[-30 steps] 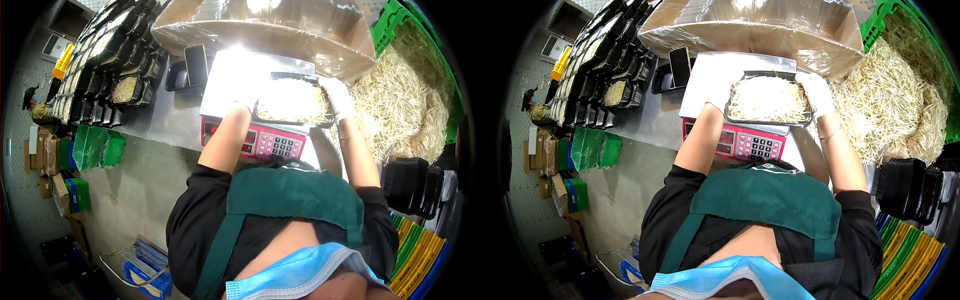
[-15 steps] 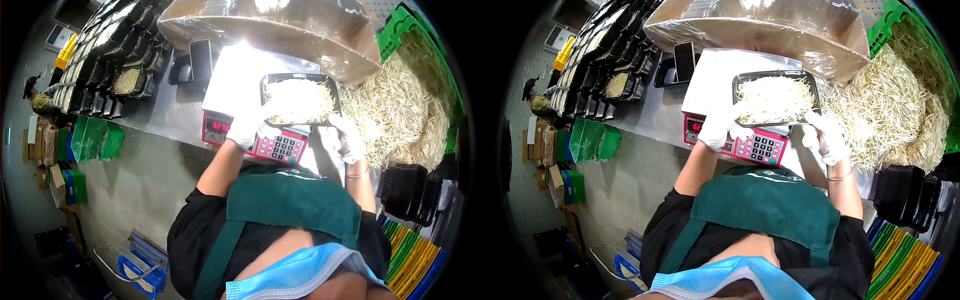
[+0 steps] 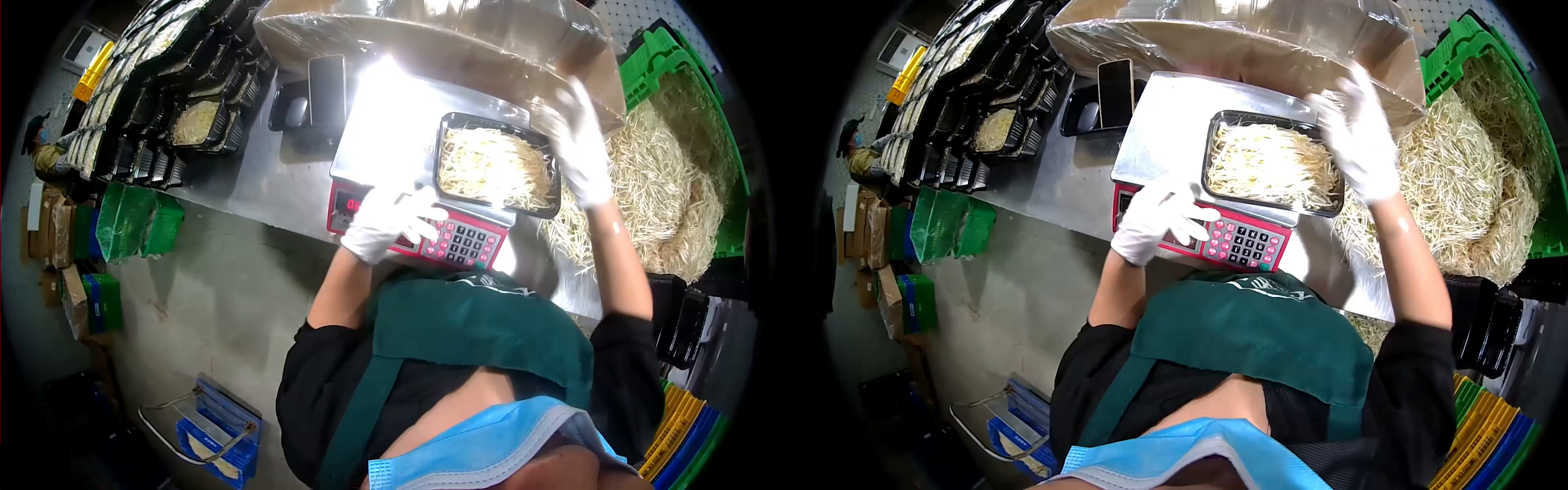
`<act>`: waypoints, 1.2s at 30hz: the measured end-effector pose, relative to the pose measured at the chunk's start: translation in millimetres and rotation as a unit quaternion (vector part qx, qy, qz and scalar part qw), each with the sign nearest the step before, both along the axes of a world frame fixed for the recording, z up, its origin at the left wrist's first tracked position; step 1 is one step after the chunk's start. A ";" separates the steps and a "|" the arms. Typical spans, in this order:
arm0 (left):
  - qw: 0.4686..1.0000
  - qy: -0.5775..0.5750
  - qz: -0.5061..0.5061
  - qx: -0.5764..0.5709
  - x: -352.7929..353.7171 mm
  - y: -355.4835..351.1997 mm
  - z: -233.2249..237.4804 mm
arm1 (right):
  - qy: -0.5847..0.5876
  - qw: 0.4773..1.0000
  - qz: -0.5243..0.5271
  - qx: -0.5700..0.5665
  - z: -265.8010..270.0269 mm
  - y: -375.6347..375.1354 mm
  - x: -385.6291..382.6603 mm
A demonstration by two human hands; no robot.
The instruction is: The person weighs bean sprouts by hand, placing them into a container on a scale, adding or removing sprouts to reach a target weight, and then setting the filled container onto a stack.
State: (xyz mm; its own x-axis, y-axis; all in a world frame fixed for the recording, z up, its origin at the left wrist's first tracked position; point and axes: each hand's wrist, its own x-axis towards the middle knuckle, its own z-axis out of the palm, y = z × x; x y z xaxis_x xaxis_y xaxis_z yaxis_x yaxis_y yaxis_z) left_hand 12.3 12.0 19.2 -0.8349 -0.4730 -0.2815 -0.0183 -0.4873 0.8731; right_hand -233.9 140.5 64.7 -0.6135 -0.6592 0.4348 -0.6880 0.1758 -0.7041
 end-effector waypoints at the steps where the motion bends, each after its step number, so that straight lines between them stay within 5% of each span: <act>1: 0.998 -0.005 -0.006 -0.070 5.8 2.7 -4.9 | 0.081 0.991 -0.022 0.108 12.7 -26.2 12.6; 2: 0.996 0.051 0.024 -0.072 10.2 -1.5 -22.2 | 0.171 0.977 -0.001 0.124 1.6 -48.1 17.0; 4: 0.990 -0.033 0.124 -0.051 17.7 -5.7 -14.7 | 0.178 0.947 0.016 0.266 -16.2 -81.3 31.7; 7: 0.993 0.043 0.035 -0.106 34.8 1.7 -38.0 | 0.111 0.963 0.081 0.233 -22.4 -83.8 31.1; 8: 0.893 0.095 -0.059 -0.436 30.7 -1.5 -48.0 | 0.158 0.952 0.055 0.257 -25.1 -83.7 31.5; 9: 0.855 0.037 -0.131 -0.501 19.1 12.3 -47.7 | 0.183 0.951 0.058 0.244 -30.6 -83.5 30.2; 11: 0.919 -0.040 -0.231 -0.317 -15.3 35.6 -22.8 | 0.216 0.950 0.057 0.219 -37.6 -85.2 28.5; 14: 0.959 -0.075 -0.240 -0.129 -57.6 56.4 -19.0 | 0.209 0.957 0.017 0.200 -40.7 -79.5 29.2; 16: 0.994 -0.031 -0.093 0.040 -77.8 70.7 -27.9 | 0.156 0.973 0.020 0.170 -40.4 -80.2 29.1; 18: 0.996 -0.002 -0.049 0.070 -85.0 65.1 -44.4 | -0.175 0.976 0.129 -0.031 -33.7 -73.5 22.7; 20: 0.998 0.029 0.049 0.027 -64.9 29.9 -30.3 | -0.305 0.937 0.094 -0.146 -4.1 -44.9 22.6; 22: 0.952 0.158 0.241 0.102 -35.7 -10.3 -24.4 | -0.134 0.983 0.095 -0.084 21.2 14.9 32.9; 23: 0.954 0.128 0.269 0.026 -8.5 -38.1 -27.5 | -0.095 0.991 0.060 -0.073 11.3 50.3 19.7; 24: 0.951 0.095 0.289 -0.048 20.5 -68.1 -31.7 | -0.262 0.958 -0.045 -0.105 1.7 89.7 14.0; 26: 0.906 0.167 0.382 -0.070 68.2 -140.8 -49.9 | -0.022 0.987 -0.162 -0.006 -28.4 167.9 14.2; 28: 0.870 0.088 0.461 -0.151 105.5 -197.7 -26.1 | -0.127 0.931 -0.343 -0.018 -52.0 242.6 -0.4; 30: 0.858 0.031 0.464 -0.218 130.1 -270.9 -12.6 | 0.000 0.911 -0.406 0.070 -66.8 336.3 -36.5; 32: 0.824 0.029 0.553 -0.118 132.7 -330.9 -13.2 | 0.000 0.888 -0.439 0.137 -58.6 347.3 -32.6; 34: 0.763 0.021 0.643 -0.067 125.1 -318.6 3.7 | 0.012 0.833 -0.484 0.269 -46.5 376.5 -32.0; 36: 0.660 0.098 0.730 -0.148 117.6 -300.6 -5.8 | 0.025 0.765 -0.512 0.390 -31.2 380.1 -38.9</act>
State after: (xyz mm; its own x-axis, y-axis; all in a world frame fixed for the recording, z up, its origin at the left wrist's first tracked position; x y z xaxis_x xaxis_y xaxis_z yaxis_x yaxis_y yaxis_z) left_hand 129.9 -288.5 13.3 0.5657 -0.8231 0.0492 0.4098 0.3324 0.8495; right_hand -272.8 520.6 33.5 -0.9775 0.0841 0.1933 0.0683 0.9939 -0.0871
